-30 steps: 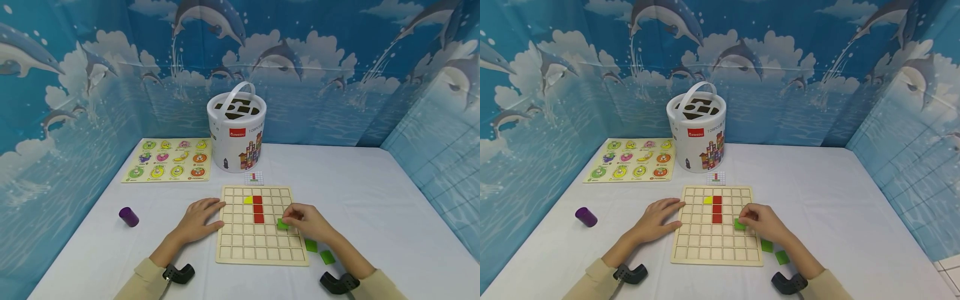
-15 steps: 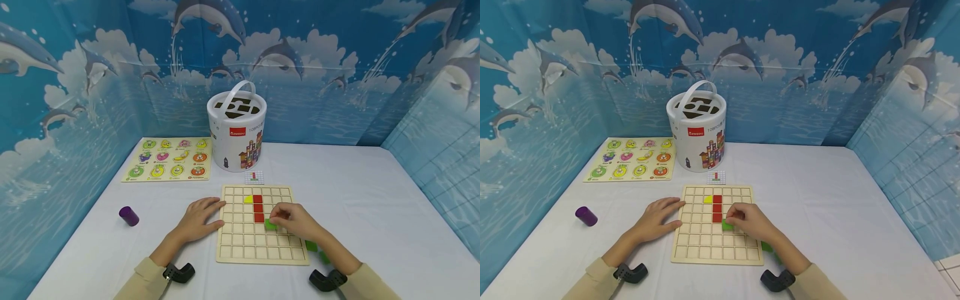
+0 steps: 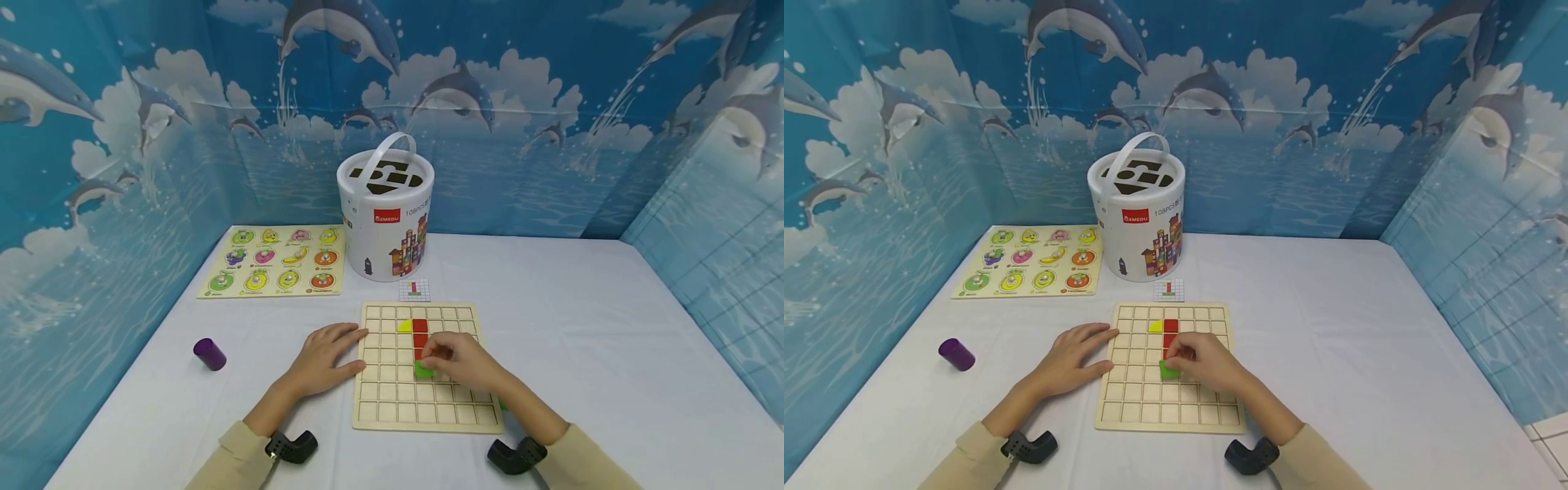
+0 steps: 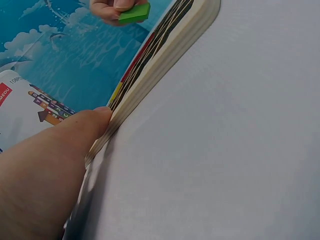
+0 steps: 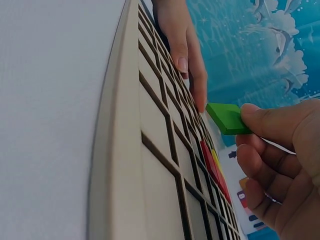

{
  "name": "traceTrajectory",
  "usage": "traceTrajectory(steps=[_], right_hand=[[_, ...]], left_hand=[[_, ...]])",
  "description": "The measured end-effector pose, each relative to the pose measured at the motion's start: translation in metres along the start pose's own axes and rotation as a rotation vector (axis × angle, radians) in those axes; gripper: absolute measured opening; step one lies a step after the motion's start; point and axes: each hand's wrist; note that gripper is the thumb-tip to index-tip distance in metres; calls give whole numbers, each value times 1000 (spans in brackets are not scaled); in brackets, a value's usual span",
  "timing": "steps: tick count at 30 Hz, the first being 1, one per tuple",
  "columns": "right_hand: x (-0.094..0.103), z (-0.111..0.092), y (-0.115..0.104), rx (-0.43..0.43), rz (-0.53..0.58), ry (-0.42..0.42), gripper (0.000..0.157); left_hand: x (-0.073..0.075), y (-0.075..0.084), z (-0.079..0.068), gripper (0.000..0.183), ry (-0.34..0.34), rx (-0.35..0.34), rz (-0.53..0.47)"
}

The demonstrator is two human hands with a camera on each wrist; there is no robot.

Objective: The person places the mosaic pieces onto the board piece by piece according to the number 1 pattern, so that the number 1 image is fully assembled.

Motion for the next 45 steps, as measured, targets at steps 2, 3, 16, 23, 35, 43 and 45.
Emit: traceTrajectory(steps=[2, 3, 16, 23, 35, 43, 45], right_hand=[[-3, 3, -1, 4, -4, -10, 8], [-5, 4, -1, 8, -4, -15, 7], [-22, 16, -3, 34, 10, -50, 7], [-26, 15, -2, 34, -4, -40, 8], [-31, 14, 4, 58, -44, -8, 9], [-31, 12, 3, 70, -72, -13, 7], [-32, 12, 4, 72, -82, -16, 7]], left_hand=[[0, 0, 0, 59, -1, 1, 2], [0, 0, 0, 59, -1, 0, 2], [0, -1, 0, 59, -5, 4, -7], [1, 0, -1, 58, 15, -13, -3], [0, 0, 0, 58, -2, 1, 0], [0, 0, 0, 58, -5, 5, -2], [0, 0, 0, 58, -5, 8, -3]])
Point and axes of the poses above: each hand's wrist, its own z-axis towards the middle knuckle, its own x-axis out of the back of the hand, y = z × x, and after that the axes turned 8 degrees about x, right-handed
